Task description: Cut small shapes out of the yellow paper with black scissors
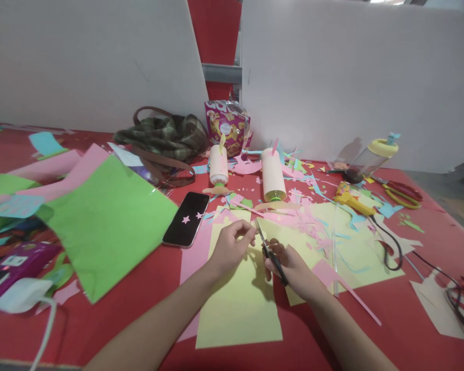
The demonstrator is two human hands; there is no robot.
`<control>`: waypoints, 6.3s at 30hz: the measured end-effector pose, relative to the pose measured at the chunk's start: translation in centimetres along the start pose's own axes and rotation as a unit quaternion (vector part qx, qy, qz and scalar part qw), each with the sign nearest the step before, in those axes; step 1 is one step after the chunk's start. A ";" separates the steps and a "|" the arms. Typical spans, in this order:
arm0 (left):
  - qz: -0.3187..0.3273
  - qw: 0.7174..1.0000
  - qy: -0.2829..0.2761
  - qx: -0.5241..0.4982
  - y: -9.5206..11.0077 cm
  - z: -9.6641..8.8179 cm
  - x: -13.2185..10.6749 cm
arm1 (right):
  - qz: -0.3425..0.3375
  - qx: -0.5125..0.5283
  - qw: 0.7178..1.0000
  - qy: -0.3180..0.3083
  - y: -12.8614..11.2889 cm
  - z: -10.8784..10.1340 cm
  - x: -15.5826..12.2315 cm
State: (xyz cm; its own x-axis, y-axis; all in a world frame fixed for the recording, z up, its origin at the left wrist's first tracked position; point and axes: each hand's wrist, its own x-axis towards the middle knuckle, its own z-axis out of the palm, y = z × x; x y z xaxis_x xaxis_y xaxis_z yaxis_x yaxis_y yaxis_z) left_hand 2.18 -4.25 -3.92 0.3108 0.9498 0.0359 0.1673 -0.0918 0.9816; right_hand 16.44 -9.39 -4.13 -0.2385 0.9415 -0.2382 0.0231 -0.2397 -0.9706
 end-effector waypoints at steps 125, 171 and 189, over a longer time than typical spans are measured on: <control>0.004 0.943 -0.287 0.171 -0.5 -1.5 -1.0 | -0.057 -0.088 0.992 0.069 1.6 0.3 0.0; -0.052 0.991 0.095 -0.077 -0.8 -0.3 -1.1 | 0.040 -0.002 0.999 -0.025 0.0 1.2 -0.7; -0.051 0.996 0.031 -0.066 -0.4 0.0 -1.5 | 0.010 0.027 1.000 -0.010 0.2 1.2 -0.6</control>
State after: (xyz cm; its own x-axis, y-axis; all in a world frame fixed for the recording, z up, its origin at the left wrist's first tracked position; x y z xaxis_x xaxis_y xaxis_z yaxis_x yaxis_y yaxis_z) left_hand 1.64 -5.67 -4.36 0.2393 0.9692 -0.0577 0.0683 0.0425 0.9968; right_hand 15.38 -10.28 -4.10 -0.2580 0.9318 -0.2554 -0.0242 -0.2705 -0.9624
